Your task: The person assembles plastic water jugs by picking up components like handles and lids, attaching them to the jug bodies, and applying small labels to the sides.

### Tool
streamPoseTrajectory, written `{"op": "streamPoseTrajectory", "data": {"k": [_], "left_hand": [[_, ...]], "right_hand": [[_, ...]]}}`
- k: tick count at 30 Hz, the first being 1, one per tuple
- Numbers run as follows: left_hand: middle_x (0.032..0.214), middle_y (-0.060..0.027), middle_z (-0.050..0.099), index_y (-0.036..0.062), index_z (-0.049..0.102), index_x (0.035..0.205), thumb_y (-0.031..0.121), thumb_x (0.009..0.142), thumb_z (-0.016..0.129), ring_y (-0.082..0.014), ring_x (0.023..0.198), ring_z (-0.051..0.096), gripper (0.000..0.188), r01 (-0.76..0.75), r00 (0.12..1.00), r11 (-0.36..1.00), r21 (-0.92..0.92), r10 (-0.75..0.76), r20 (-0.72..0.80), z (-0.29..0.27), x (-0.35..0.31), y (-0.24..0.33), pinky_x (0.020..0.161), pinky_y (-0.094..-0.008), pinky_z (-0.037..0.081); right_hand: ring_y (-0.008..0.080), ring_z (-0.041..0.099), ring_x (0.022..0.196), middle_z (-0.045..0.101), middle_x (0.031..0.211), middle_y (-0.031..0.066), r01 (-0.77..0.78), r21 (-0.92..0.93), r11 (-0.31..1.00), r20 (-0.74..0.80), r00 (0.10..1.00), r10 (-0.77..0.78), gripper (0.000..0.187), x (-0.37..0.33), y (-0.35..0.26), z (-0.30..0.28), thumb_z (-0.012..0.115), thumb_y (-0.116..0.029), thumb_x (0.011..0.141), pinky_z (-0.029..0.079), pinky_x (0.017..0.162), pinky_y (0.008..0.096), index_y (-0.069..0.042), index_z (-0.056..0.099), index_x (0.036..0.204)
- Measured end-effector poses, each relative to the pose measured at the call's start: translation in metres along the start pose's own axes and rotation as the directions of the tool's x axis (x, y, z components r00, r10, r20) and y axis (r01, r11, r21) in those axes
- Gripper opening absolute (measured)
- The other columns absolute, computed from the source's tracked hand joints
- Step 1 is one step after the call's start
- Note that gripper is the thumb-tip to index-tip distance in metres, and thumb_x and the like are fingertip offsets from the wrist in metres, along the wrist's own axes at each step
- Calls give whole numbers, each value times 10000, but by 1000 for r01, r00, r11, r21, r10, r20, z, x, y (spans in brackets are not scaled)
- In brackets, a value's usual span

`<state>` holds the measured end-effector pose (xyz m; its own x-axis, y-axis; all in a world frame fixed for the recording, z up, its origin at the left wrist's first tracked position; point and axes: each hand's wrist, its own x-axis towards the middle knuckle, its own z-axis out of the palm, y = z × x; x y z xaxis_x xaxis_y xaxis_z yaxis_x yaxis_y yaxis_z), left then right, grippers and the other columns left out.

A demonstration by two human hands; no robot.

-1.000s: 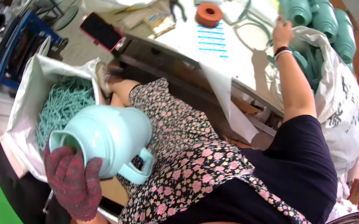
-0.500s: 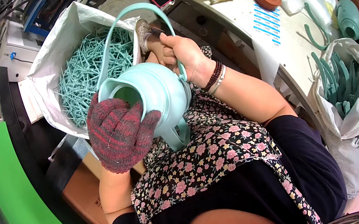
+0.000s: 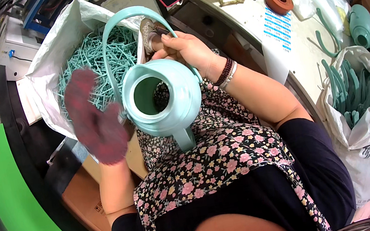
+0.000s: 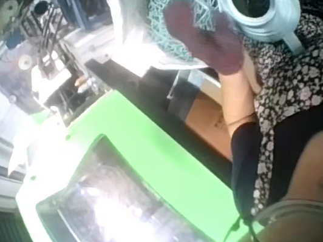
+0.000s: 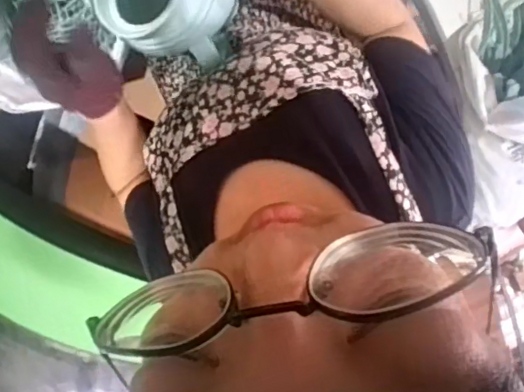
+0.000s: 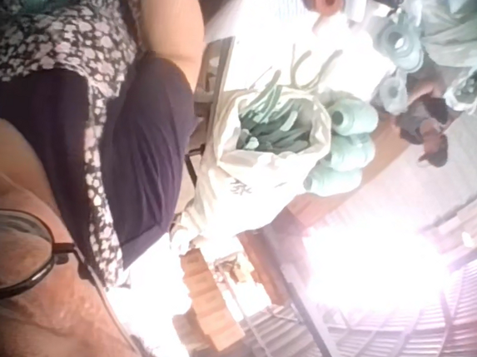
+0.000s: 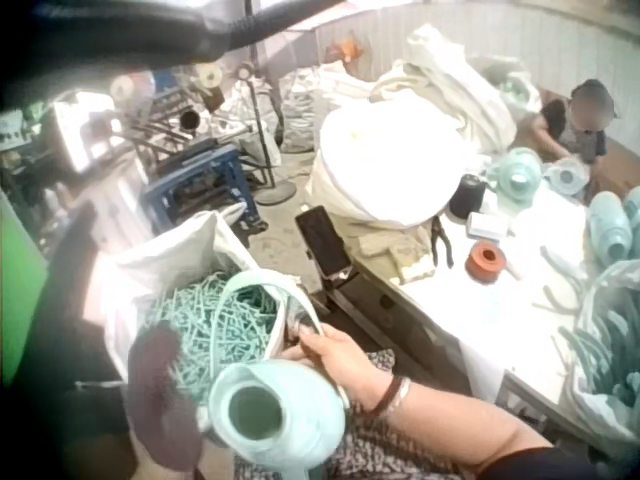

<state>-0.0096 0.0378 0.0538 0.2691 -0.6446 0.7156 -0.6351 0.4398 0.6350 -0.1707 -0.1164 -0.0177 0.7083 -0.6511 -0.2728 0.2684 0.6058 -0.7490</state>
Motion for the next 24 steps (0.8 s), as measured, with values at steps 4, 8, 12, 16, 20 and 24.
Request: {"op": "streamPoseTrajectory", "data": {"k": [4,8,12,16,20,24], "left_hand": [[1045,-118,623,-11,565,1192,156,922,577,-197,978,591,318,502,854,799,-331,-399,334,4,-20,-72,955,-369,464],[779,-83,642,-8,592,1081,208,949,560,-150,659,623,255,661,555,-64,-747,-628,546,27,0,-50,714,-289,559],[748,-90,610,12,496,1230,80,901,592,-201,740,624,349,544,604,-179,-820,-595,530,36,-14,-68,710,-347,538],[957,-91,600,11,563,1195,75,859,583,-180,857,602,343,705,614,168,-689,-633,473,43,-16,-62,814,-305,501],[1104,-120,591,0,609,1153,108,842,605,-201,968,599,330,758,612,437,-484,-733,297,45,-17,-55,871,-308,484],[1016,-104,604,-13,436,1338,66,897,549,-161,920,586,462,454,885,847,-278,-464,32,38,4,7,859,-291,490]], "right_hand": [[197,667,828,657,1028,192,136,-141,981,50,990,-131,332,9,6,-4,557,-275,966,549,734,312,-13,484,1157],[269,574,1116,522,1291,199,701,-612,366,312,639,-703,861,-36,-12,-6,787,-394,756,460,959,378,-12,339,1385],[297,519,1229,490,1347,207,754,-593,282,548,635,-545,1181,-81,-10,15,921,-366,587,427,1024,412,-34,189,1453],[288,550,1179,501,1300,235,780,-459,426,485,621,-615,944,-79,-9,18,849,-162,681,441,1010,412,-45,241,1393],[330,511,1229,484,1312,283,824,-438,359,539,560,-629,869,-81,0,14,848,-220,686,404,1036,446,-93,268,1321],[358,464,1269,472,1322,282,808,-324,491,462,589,-663,830,-86,-2,21,856,-242,675,387,1050,463,-155,289,1275]]}}
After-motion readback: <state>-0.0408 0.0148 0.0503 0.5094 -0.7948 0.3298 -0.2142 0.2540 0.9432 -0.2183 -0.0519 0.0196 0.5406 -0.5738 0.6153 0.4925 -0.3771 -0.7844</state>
